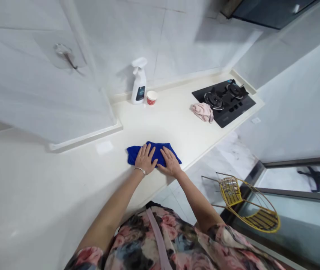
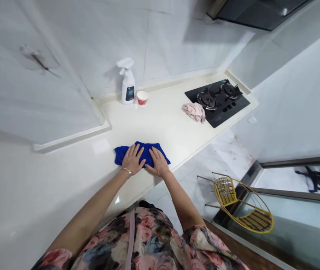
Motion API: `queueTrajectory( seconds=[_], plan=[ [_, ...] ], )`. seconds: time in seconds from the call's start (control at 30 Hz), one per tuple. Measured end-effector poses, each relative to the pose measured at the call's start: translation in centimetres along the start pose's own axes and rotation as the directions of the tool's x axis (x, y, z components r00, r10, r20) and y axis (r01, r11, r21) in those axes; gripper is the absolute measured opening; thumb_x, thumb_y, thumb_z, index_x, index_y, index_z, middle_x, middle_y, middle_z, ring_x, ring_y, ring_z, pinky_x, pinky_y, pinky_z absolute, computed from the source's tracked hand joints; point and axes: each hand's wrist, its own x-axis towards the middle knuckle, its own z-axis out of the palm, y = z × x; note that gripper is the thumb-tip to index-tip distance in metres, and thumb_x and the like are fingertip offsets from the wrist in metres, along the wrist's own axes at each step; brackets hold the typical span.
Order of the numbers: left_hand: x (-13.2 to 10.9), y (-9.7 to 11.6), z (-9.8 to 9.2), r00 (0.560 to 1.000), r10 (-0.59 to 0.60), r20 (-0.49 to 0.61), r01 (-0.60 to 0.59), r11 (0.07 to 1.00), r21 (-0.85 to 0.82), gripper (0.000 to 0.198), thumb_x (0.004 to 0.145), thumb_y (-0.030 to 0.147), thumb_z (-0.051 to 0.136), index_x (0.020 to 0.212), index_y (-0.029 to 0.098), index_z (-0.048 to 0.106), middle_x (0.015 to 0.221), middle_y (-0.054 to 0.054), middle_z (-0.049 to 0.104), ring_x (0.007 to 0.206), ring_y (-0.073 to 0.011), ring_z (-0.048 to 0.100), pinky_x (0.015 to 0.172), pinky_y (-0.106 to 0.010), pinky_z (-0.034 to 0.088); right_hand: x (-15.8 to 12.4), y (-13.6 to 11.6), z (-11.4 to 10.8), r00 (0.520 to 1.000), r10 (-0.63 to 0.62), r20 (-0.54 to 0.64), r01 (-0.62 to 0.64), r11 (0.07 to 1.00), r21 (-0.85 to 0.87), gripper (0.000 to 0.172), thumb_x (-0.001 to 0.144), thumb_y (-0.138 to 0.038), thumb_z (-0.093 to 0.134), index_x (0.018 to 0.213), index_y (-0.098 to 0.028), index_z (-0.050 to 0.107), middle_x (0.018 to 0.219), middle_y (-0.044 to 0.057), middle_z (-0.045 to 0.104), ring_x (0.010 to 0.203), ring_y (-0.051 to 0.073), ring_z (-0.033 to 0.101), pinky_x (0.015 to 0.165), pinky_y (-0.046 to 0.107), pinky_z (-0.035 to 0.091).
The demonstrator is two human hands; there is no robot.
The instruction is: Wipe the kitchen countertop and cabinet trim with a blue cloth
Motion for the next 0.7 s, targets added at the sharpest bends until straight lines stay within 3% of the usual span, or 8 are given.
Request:
queueTrajectory(
  seconds=[0.17,0.27,0.33,0.43,0.53,0.63,0.7],
  plan=[
    [-0.7,6.2,3.5,0.982,0.185,0.026,-0.184,0.982,-0.034,0.070,0.099,0.044,0.049,0.161,0.013,0.039,0.171,-0.018,0.025,0.160,-0.0348,0.019,0.131,-0.052,0.016,-8.2,2.5,-1.6,0.990,0.134,-0.041,-0.137,0.986,-0.096,0.083,0.099,-0.053,0.052,0.163,-0.009,0.026,0.170,0.020,0.026,0.159,0.031,0.022,0.128,0.055,0.030],
    [-2.3,7.5,4.5,0.969,0.246,0.033,-0.245,0.969,-0.021,0.066,0.101,0.042,0.047,0.160,0.014,0.041,0.170,-0.017,0.028,0.159,-0.0339,0.023,0.130,-0.050,0.020,-11.1,2.2,-1.0,0.984,0.152,-0.087,-0.162,0.980,-0.114,0.082,0.098,-0.050,0.052,0.164,-0.010,0.023,0.169,0.021,0.026,0.158,0.033,0.023,0.126,0.058,0.032],
    [-3.4,7.3,4.7,0.961,0.275,0.021,-0.275,0.961,-0.007,0.064,0.101,0.039,0.046,0.160,0.015,0.042,0.170,-0.017,0.029,0.159,-0.0329,0.025,0.130,-0.049,0.023,-11.4,1.3,0.0,0.978,0.165,-0.125,-0.179,0.978,-0.111,0.082,0.095,-0.044,0.052,0.163,-0.006,0.025,0.169,0.023,0.025,0.159,0.035,0.021,0.126,0.060,0.030],
    [-4.3,6.1,4.4,0.966,0.257,-0.014,-0.257,0.966,0.017,0.062,0.100,0.036,0.048,0.159,0.016,0.043,0.169,-0.015,0.032,0.157,-0.0319,0.029,0.128,-0.049,0.029,-9.5,-0.5,1.7,0.964,0.213,-0.161,-0.230,0.968,-0.099,0.086,0.087,-0.036,0.056,0.159,0.002,0.028,0.168,0.027,0.023,0.159,0.039,0.017,0.126,0.063,0.026],
    [-4.5,3.8,3.6,0.986,0.154,-0.065,-0.151,0.987,0.051,0.061,0.099,0.035,0.048,0.157,0.017,0.046,0.168,-0.015,0.035,0.155,-0.0332,0.035,0.126,-0.051,0.034,-5.5,-2.0,2.7,0.977,0.184,-0.105,-0.192,0.979,-0.074,0.093,0.080,-0.035,0.060,0.158,0.006,0.028,0.168,0.030,0.021,0.159,0.041,0.015,0.128,0.063,0.022],
    [-4.6,0.3,2.3,0.991,0.071,-0.114,-0.064,0.996,0.064,0.061,0.099,0.039,0.047,0.155,0.013,0.049,0.166,-0.018,0.037,0.153,-0.0352,0.037,0.124,-0.053,0.036,-0.9,-2.7,2.3,0.998,0.070,0.002,-0.070,0.997,-0.026,0.098,0.078,-0.036,0.066,0.158,0.006,0.029,0.169,0.029,0.018,0.159,0.040,0.014,0.130,0.058,0.018],
    [-5.1,-2.2,1.1,0.990,0.085,-0.114,-0.080,0.996,0.043,0.061,0.100,0.040,0.045,0.154,0.012,0.051,0.165,-0.018,0.039,0.153,-0.0337,0.038,0.124,-0.052,0.037,1.8,-2.9,1.4,0.997,0.033,0.073,-0.035,0.999,0.018,0.100,0.078,-0.037,0.071,0.158,0.005,0.030,0.170,0.029,0.016,0.160,0.038,0.014,0.131,0.055,0.017]
  ],
)
